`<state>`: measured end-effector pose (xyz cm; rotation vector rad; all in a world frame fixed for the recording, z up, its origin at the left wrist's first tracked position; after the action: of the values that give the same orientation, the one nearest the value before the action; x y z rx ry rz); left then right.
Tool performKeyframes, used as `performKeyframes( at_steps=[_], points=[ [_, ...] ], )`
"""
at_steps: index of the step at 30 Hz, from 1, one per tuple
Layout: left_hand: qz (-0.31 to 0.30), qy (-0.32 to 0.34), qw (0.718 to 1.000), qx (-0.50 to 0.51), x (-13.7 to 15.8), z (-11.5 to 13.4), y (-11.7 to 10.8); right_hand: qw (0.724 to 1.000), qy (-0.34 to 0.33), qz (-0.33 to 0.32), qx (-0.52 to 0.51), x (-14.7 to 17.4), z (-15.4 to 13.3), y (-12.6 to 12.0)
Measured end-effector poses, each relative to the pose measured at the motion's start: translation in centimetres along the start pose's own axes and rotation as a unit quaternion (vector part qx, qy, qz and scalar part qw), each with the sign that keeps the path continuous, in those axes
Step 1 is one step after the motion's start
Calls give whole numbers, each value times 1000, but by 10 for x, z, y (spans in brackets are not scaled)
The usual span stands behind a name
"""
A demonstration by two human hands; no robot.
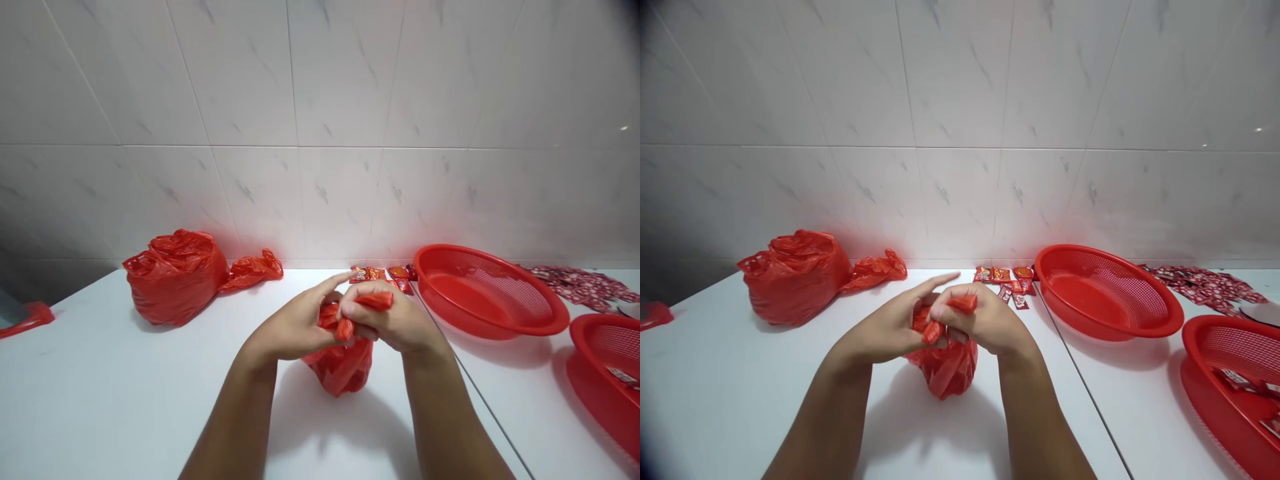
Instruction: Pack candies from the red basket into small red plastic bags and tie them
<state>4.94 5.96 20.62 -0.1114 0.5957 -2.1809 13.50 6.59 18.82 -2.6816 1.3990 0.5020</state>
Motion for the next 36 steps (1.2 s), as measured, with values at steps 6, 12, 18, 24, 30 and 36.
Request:
performKeyframes(
  at_steps=[6, 12, 18, 24, 30, 36],
  points=[
    [-9, -39, 999, 31, -2, -6, -2, 973, -63, 69, 213, 9, -27, -18],
    [47, -65, 989, 127, 2, -12, -15, 862, -247, 176, 407, 13, -59, -7],
    [65, -49, 995, 61, -1, -11, -21, 831, -268, 184, 451, 8, -55, -2],
    [89, -144, 975, -141, 0, -35, -31, 855, -119, 159, 479, -9, -21, -26],
    [137, -259, 909, -296, 13, -61, -68, 899, 90, 82, 420, 5, 12, -55],
    [149, -344, 879, -294, 29, -89, -105, 892, 269, 32, 362, 37, 50, -94]
  ],
)
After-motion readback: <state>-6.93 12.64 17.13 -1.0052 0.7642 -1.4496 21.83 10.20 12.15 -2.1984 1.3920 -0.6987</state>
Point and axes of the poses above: each hand's wrist, its own x-axis away from the middle knuckle, its own y-axis out of the palm, z = x × y, the point moved 10 cm from there along -x, towards the middle knuckle, and after that the axes turned 2 degrees about -y, right-handed, at the moved point
